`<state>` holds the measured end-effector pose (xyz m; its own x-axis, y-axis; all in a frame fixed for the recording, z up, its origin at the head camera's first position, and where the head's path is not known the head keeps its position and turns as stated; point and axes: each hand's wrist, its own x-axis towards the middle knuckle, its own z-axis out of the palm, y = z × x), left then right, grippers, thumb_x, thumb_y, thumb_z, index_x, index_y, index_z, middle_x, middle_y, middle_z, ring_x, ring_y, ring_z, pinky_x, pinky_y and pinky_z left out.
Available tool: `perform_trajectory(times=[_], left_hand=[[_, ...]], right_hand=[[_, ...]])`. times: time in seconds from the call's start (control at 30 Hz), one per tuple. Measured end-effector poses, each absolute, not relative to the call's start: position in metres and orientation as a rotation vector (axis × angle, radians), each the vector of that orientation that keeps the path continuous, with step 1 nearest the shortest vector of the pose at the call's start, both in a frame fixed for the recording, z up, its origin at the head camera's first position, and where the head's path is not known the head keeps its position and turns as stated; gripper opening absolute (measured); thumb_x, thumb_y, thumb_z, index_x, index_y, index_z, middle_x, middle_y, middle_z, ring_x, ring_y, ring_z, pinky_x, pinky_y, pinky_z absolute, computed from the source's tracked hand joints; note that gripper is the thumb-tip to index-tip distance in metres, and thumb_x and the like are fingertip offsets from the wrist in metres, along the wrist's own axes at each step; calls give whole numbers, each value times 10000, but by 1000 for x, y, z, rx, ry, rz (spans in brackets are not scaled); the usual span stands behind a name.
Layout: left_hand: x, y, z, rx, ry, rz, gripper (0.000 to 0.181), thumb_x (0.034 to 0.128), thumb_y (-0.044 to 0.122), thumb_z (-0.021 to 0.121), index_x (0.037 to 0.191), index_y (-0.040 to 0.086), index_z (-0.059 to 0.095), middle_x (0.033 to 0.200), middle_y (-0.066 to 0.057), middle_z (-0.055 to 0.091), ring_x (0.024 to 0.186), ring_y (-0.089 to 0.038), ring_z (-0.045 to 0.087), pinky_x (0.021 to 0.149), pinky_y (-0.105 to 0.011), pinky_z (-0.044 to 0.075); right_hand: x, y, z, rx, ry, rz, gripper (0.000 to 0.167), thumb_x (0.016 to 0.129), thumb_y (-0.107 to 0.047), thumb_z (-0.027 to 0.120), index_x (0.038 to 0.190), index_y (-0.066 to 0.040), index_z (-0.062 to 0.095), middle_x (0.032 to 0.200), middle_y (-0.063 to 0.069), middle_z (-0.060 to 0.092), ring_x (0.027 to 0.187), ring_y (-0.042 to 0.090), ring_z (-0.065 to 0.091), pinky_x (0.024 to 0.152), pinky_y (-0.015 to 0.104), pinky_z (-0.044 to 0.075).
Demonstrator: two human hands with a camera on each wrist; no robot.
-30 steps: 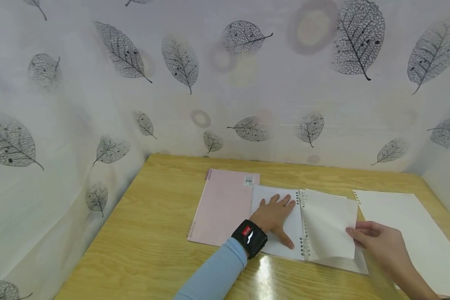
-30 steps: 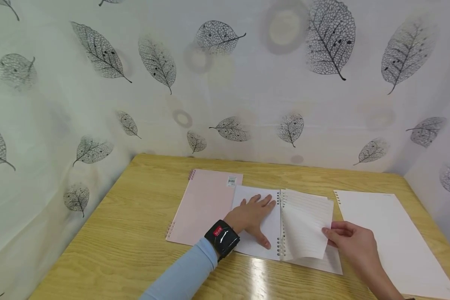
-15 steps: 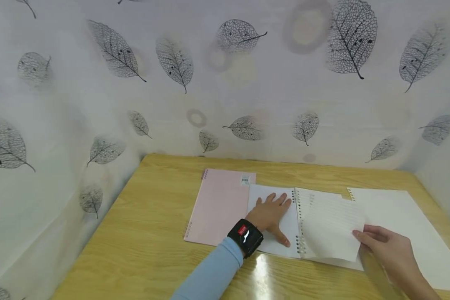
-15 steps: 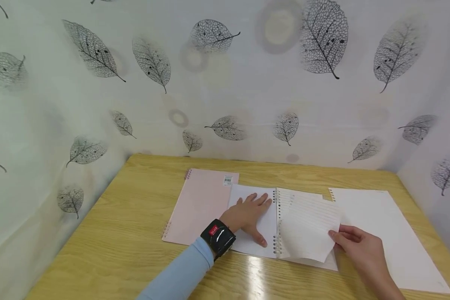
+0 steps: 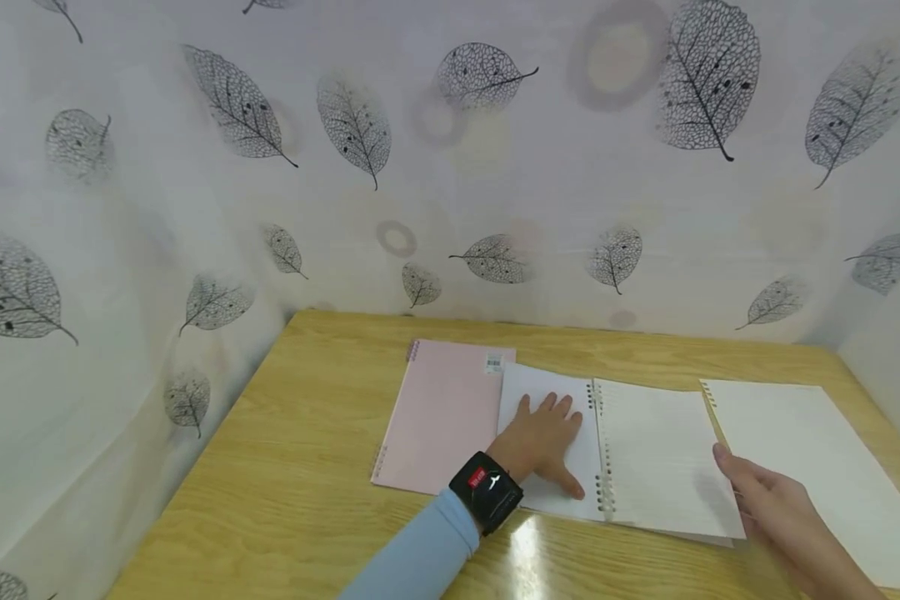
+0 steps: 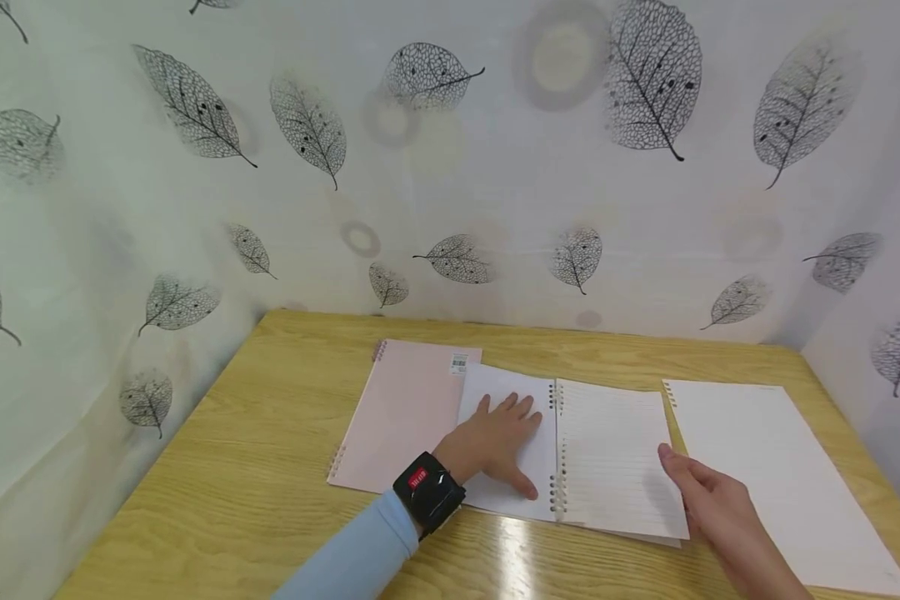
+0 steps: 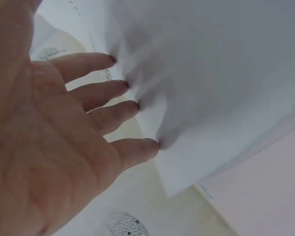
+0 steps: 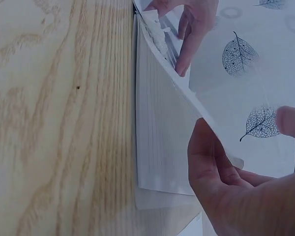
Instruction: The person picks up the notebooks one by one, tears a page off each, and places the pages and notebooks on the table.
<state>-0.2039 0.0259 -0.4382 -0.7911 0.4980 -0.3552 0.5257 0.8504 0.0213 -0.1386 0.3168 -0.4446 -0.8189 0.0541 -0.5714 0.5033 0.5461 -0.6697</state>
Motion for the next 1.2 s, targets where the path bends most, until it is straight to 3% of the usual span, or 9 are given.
perform_trajectory(times=[0.07,0.13,0.2,0.43,0.6,0.77,0.87,1.07,1.2], left_hand=[[-201,27,-437,782,2682,-123,1057,746,744,757,1597,257,362,1699,44,277,1573,-162,271,1285,-447,252],[-198,27,-436,799,2675,-128,1014,776,721,748,1590,243,378,1690,39,299,1558,-151,302,1277,-404,278],[-195,27,-436,807,2661,-115,1002,793,703,745,1594,231,370,1692,28,295,1552,-150,312,1256,-368,319],[-190,24,-438,781,2610,0,1103,752,759,739,1634,299,262,1723,-2,202,1587,-218,235,1238,-419,351],[-188,26,-441,780,2648,-55,1120,727,779,744,1629,311,273,1720,9,215,1584,-228,245,1226,-436,365],[-188,26,-440,770,2646,-20,1125,720,759,765,1628,307,280,1721,1,211,1587,-239,237,1233,-449,354],[-188,25,-439,763,2645,-6,1129,717,754,772,1628,304,280,1722,-3,208,1587,-243,234,1236,-454,350],[-188,25,-438,757,2638,-3,1129,719,758,767,1630,311,272,1724,7,199,1592,-236,219,1242,-449,341],[-189,24,-439,759,2636,-8,1125,723,760,763,1630,314,269,1725,10,196,1593,-232,216,1244,-443,338]], right_hand=[[-139,316,-444,422,2350,-1158,1076,1003,-703,391,1561,161,73,1478,434,401,1350,528,473,1028,455,549],[-139,316,-445,392,2432,-1104,1039,1000,-647,490,1560,155,140,1435,426,466,1304,521,516,955,442,573],[-137,316,-446,343,2492,-1075,1004,1003,-594,541,1545,171,183,1531,390,334,1421,561,370,982,459,567],[-132,316,-452,389,2575,-1033,927,969,-586,612,1477,148,363,1409,381,526,1323,541,486,948,477,536],[-130,318,-452,417,2612,-1001,814,941,-595,649,1323,113,524,1261,308,664,1209,445,584,723,200,475],[-124,321,-454,421,2606,-994,738,935,-583,667,1232,89,593,1209,315,694,1145,387,643,651,146,443],[-121,322,-456,408,2618,-983,711,935,-575,672,1220,74,619,1173,273,729,1014,187,683,647,123,432],[-119,321,-457,419,2630,-980,708,930,-580,677,1206,70,634,1180,269,727,1169,380,647,639,109,395],[-118,322,-458,444,2605,-979,738,920,-591,683,1223,79,619,1189,265,725,1188,388,629,649,123,401]])
